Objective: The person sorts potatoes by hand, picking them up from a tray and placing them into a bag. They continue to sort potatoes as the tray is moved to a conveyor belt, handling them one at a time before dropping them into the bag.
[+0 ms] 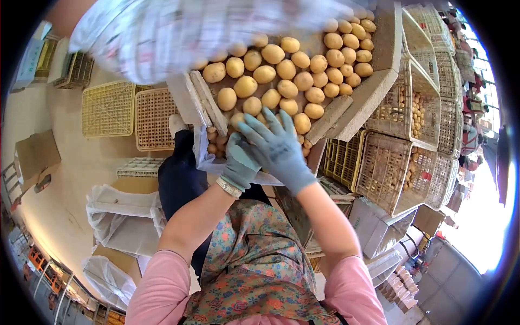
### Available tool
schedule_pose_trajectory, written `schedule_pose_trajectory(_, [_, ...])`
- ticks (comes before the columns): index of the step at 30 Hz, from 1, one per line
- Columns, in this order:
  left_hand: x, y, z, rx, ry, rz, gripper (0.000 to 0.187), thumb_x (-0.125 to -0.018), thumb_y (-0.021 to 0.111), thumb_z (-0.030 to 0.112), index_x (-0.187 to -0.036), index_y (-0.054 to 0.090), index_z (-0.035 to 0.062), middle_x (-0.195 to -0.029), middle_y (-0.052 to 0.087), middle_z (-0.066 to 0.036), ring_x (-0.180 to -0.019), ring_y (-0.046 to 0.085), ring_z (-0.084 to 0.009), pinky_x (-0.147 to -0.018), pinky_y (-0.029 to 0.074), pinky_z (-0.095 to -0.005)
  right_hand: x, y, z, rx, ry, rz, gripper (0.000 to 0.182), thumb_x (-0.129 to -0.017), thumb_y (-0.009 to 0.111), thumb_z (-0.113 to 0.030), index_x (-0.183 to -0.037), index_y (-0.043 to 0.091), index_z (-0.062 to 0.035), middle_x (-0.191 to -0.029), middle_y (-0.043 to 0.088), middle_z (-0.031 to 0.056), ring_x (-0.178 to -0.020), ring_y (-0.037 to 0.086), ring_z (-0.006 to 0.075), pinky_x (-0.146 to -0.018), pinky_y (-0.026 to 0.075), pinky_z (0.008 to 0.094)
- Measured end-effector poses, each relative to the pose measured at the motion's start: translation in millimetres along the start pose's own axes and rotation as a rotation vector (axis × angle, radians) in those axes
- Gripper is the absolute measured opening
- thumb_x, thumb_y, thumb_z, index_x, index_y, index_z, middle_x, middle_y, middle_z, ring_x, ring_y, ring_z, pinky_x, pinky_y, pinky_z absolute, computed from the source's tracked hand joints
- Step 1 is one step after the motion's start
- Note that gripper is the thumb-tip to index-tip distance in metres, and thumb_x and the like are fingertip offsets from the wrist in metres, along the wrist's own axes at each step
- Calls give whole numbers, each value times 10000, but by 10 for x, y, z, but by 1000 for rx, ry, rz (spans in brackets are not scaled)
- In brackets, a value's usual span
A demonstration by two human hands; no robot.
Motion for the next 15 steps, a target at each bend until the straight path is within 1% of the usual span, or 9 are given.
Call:
schedule_pose_trajectory(2, [16,281,69,1675,110,-43,504,-1123,379,404,-1543,417,129,-1615,424,-86,-1497,404,-302,-1241,338,-517,326,-102,170,279,-22,-145,425,-958,605,-201,-1379,621,-143,-1469,592,35,-1395,520,327,-1228,307,588])
schedule_pose_trajectory(3, [12,167,42,1676,107,-42,504,-1123,379,404,-1543,417,129,-1615,424,-86,-1497,404,-302,-1241,338,-517,471,-266,232,341,-34,-137,381,-958,590,-162,-1333,652,-126,-1427,624,53,-1350,560,311,-1218,343,559])
schedule_pose_trajectory(6, [19,-479,165,3292,-37,-495,467,-1083,546,240,-1506,425,84,-1545,521,-89,-1418,512,-216,-1163,463,-454,810,-831,427,129,145,69,379,-918,677,-146,-1292,691,-87,-1229,726,109,-1140,690,270,-1043,527,420])
schedule_pose_trajectory(8, [5,-179,180,3083,16,-359,467,-1094,527,261,-1511,419,83,-1550,515,-86,-1429,499,-222,-1189,433,-452,1117,-795,630,-77,495,47,337,-950,684,-155,-1278,702,-75,-1065,769,107,-908,746,263,-829,599,357])
schedule_pose_trajectory(10, [-22,-90,186,2865,65,-251,468,-1105,508,283,-1516,413,81,-1554,509,-82,-1440,486,-228,-1216,402,-450,1180,-630,539,-107,489,258,303,-971,700,-182,-1254,717,-76,-916,775,103,-748,741,271,-696,594,334])
schedule_pose_trajectory(11, [-38,-101,174,2717,74,-179,459,-1107,499,282,-1512,416,81,-1551,511,-83,-1440,484,-246,-1225,389,-448,1145,-431,534,-214,645,174,294,-972,712,-193,-1240,720,-71,-1053,760,156,-848,748,282,-710,591,370])
schedule_pose_trajectory(12, [-48,-109,147,2565,82,-111,450,-1110,490,281,-1507,419,81,-1548,513,-84,-1440,481,-263,-1234,377,-445,984,-332,375,-114,510,119,355,-965,729,-229,-1275,677,-65,-1224,702,200,-937,736,332,-745,587,412])
schedule_pose_trajectory(13, [8,15,224,3005,-17,-321,446,-1104,498,275,-1498,430,78,-1544,518,-81,-1424,495,-265,-1220,394,-449,881,-156,406,-168,650,132,392,-943,750,-244,-1285,659,-75,-1272,670,199,-982,720,347,-781,586,421])
schedule_pose_trajectory(15, [16,210,187,3160,-107,-362,439,-1104,480,275,-1493,436,78,-1546,514,-88,-1426,491,-261,-1220,393,-448,775,138,532,-229,799,143,432,-922,772,-259,-1295,642,-84,-1319,637,199,-1028,704,362,-817,584,431])
Point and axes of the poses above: each hand's wrist, its own x-axis away from the middle knuckle, its own y-axis out of the palm, z = x × y, the point moved 10 cm from there along -x, towards the middle knuckle
